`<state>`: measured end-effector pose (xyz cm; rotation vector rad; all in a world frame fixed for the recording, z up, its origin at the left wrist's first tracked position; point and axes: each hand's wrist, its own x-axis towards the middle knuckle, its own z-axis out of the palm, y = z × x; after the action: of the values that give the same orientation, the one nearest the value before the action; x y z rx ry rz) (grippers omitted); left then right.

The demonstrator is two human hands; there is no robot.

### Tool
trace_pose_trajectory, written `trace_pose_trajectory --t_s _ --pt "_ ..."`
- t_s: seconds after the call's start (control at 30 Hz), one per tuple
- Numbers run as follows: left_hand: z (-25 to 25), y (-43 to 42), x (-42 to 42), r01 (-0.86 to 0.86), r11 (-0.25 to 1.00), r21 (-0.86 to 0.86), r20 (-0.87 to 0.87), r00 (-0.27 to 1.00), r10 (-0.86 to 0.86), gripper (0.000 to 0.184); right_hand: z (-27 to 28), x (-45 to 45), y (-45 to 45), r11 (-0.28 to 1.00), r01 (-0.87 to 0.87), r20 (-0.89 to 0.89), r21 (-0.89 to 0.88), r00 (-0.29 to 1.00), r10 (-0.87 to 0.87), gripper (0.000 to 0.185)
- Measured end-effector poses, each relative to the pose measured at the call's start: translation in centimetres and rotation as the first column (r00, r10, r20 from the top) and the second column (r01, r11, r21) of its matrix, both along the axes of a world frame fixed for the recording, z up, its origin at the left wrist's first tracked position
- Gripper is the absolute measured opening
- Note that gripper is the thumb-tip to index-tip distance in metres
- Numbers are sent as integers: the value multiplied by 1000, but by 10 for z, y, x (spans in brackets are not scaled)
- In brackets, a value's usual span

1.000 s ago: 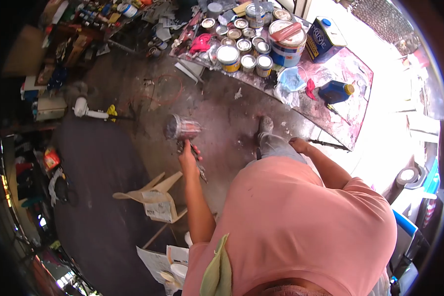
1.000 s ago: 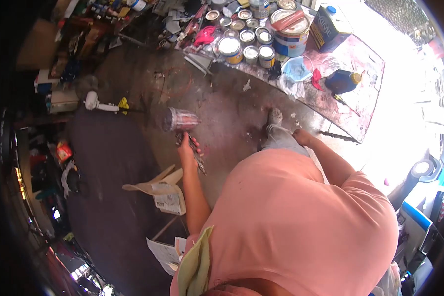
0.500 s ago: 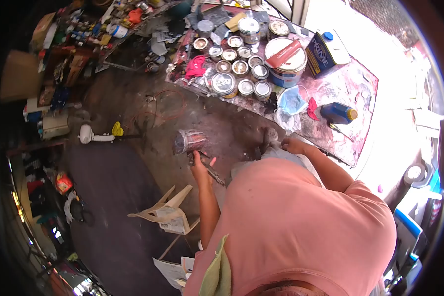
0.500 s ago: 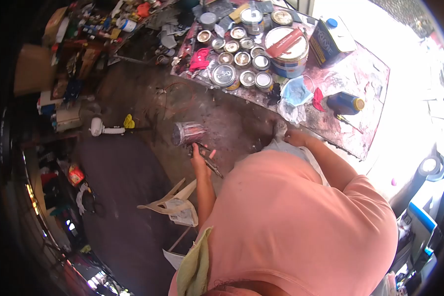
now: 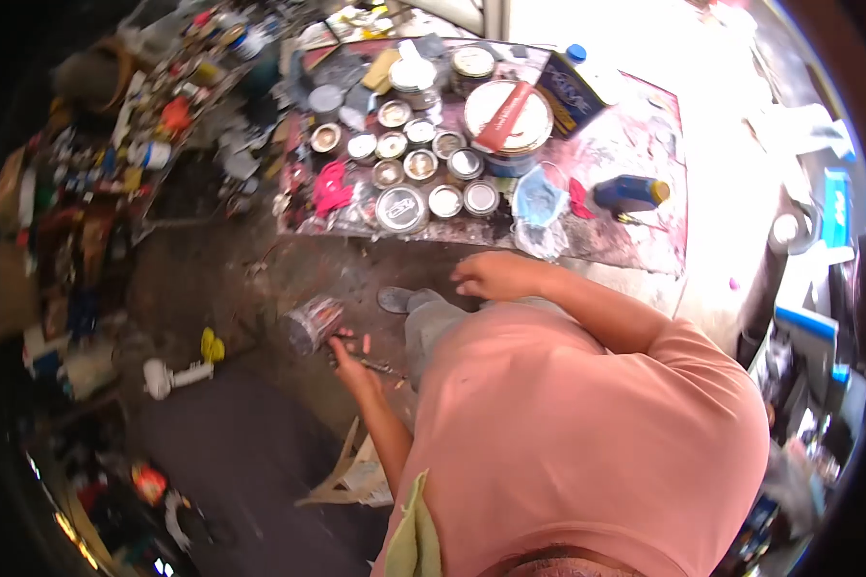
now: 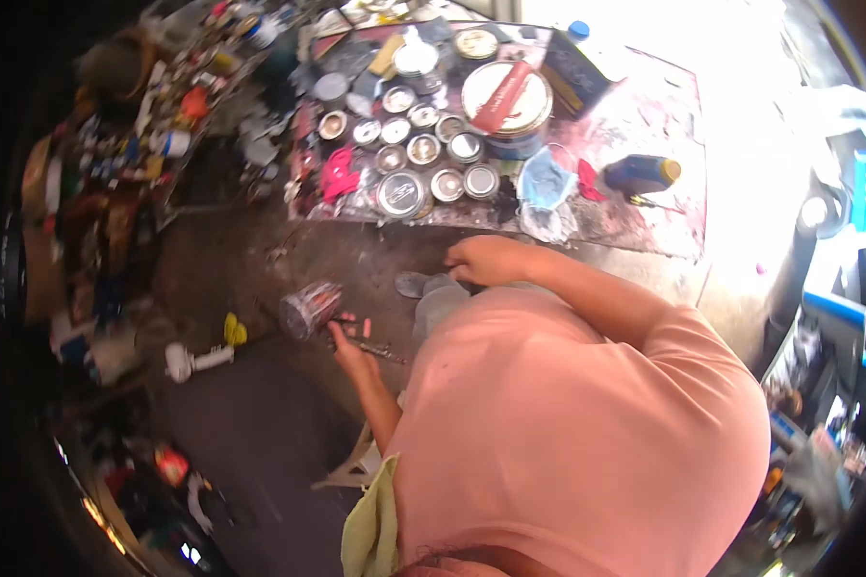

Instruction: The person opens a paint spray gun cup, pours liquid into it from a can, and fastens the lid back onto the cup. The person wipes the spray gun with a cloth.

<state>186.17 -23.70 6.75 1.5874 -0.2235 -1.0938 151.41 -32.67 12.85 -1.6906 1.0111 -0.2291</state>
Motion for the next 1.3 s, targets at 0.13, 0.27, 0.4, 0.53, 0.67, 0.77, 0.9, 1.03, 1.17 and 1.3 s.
trace_pose_trajectory --t_s 0.13,0.27,0.4,0.53,0.67,0.77,0.9,1.03,1.17,1.3 --pt "5 -32 39 6 998 63 15 1000 -7 26 18 65 -23 996 68 74 -63 995 -63 36" --pt "-5 -54 97 174 980 101 6 984 -175 21 35 125 -45 982 162 88 -101 984 -153 34" --pt "-24 -68 144 283 954 104 -4 959 -284 17 46 157 -68 972 198 14 -129 980 -198 37" --pt "-26 -83 164 317 940 130 -10 948 -318 16 67 166 -90 905 397 62 -152 918 -392 42" --pt "-25 -96 167 252 961 111 -5 967 -253 17 62 97 -189 655 636 53 -408 733 -678 41" --pt "-24 -101 160 160 980 116 -12 987 -160 21 90 -1 -329 367 920 490 -134 384 -783 41" --pt "-20 -91 145 10 991 136 -26 1000 -7 25 124 -138 -490 153 955 768 254 -103 -632 30" --pt "-3 -81 113 -157 971 180 -1 987 160 29 149 -199 -577 -67 941 815 332 -322 -483 26" --pt "15 -63 87 -199 957 209 1 979 203 32 141 -188 -619 -66 992 829 106 -125 -545 13" --pt "26 -56 67 -231 953 193 11 972 234 35 186 -145 -646 -55 853 611 -519 325 -722 30"
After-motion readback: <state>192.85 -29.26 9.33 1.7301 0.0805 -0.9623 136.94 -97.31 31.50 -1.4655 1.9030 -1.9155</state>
